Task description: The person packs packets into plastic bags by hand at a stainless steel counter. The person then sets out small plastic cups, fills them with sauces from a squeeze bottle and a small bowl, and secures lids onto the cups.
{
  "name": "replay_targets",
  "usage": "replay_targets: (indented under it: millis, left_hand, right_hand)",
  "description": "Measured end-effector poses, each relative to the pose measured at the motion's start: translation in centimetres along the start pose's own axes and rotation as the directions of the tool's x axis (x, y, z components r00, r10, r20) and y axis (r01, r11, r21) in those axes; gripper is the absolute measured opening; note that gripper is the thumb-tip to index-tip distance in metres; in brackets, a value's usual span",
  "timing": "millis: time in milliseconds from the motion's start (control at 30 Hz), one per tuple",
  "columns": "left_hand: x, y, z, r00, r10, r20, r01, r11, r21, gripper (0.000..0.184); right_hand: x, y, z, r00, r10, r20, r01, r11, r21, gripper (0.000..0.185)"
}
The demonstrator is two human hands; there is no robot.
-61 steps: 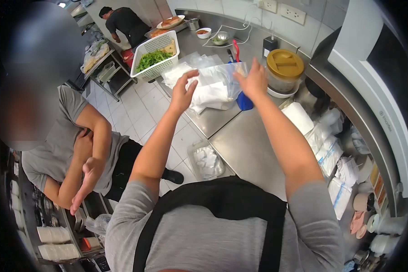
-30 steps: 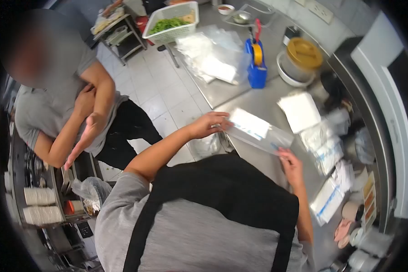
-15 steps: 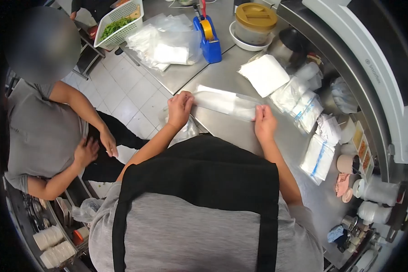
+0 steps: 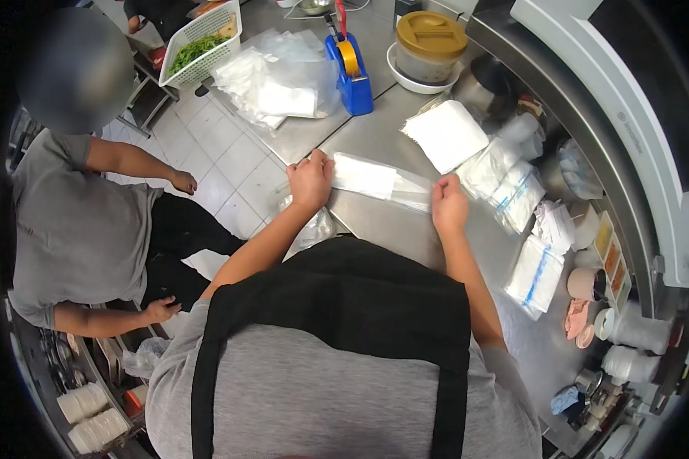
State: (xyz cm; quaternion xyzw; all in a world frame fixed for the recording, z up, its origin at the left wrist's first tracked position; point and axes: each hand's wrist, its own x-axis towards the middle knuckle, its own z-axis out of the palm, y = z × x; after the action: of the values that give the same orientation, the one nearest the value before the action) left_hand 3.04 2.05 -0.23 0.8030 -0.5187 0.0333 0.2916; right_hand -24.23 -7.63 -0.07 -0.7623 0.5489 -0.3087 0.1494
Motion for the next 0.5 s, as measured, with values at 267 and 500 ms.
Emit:
replay_targets:
  millis: [267,500]
  left_hand:
    - [1.1,0.0,-0.4,0.998,0.032,0.060,-0.033,0.999,0.017,0.014]
    - [6.0,-1.9,0.2,0.941,0.323,0.104,-0.334,0.935,0.119,0.013]
  right_hand:
    - [-1.1,-7.2,-4.4,0.922,-0.386,-0.034,0.387,0.922,0.026,0.017]
    - [0.4,-8.7,1.0,0.817,-0.420,0.396,0.321,0.901,0.292,0.034]
